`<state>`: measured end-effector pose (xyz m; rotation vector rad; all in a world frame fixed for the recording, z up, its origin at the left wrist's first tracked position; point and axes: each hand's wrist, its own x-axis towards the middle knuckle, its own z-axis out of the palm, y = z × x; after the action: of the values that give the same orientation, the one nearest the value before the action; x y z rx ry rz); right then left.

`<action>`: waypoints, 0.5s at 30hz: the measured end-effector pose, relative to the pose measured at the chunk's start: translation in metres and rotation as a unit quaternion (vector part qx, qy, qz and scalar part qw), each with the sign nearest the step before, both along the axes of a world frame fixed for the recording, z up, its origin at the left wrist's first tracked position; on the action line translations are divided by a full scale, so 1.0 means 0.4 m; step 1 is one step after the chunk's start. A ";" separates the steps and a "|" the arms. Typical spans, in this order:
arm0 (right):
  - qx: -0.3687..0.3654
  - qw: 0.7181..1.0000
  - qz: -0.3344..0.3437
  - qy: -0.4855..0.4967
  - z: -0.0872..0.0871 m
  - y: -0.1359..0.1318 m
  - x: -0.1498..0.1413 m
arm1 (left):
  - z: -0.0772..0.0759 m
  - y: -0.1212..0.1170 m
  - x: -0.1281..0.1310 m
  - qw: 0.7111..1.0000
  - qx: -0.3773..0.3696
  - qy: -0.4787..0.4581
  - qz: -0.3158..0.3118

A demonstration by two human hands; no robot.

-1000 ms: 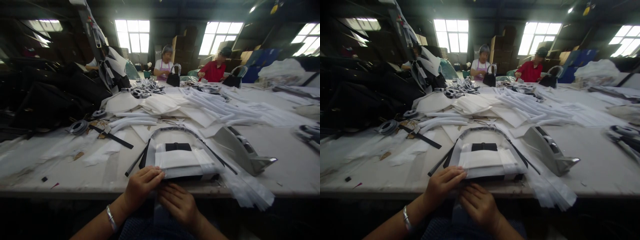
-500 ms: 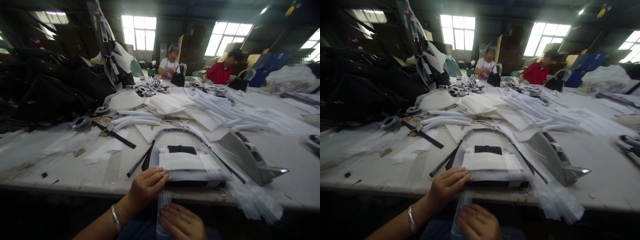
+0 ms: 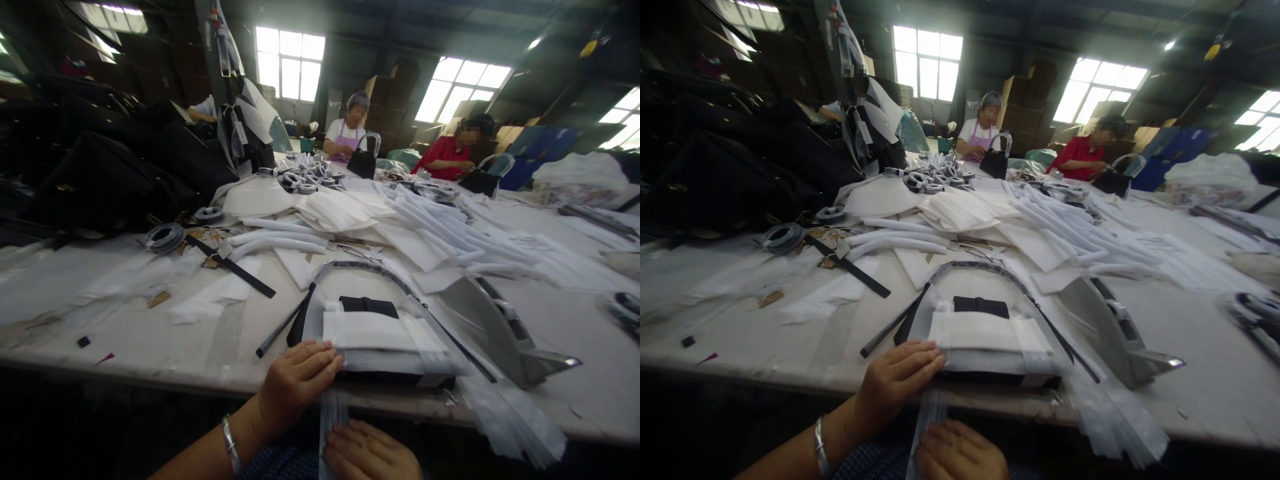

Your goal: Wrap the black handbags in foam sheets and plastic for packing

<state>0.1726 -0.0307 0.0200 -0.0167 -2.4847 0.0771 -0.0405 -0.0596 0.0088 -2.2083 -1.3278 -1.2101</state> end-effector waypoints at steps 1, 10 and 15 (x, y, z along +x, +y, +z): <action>-0.007 1.000 0.006 -0.007 0.018 0.006 0.001 | -0.002 -0.001 -0.001 1.000 -0.001 -0.001 -0.001; -0.001 0.999 -0.033 -0.009 0.133 0.104 -0.035 | -0.014 -0.018 0.009 0.999 0.019 -0.012 0.024; -0.090 0.992 -0.078 -0.053 0.147 0.187 -0.082 | -0.025 -0.020 0.028 0.997 0.021 -0.045 0.051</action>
<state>0.1396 0.0441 0.0787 -0.2967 -2.5641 0.2387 -0.0295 -0.0678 -0.0011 -2.0533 -1.4167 -1.3001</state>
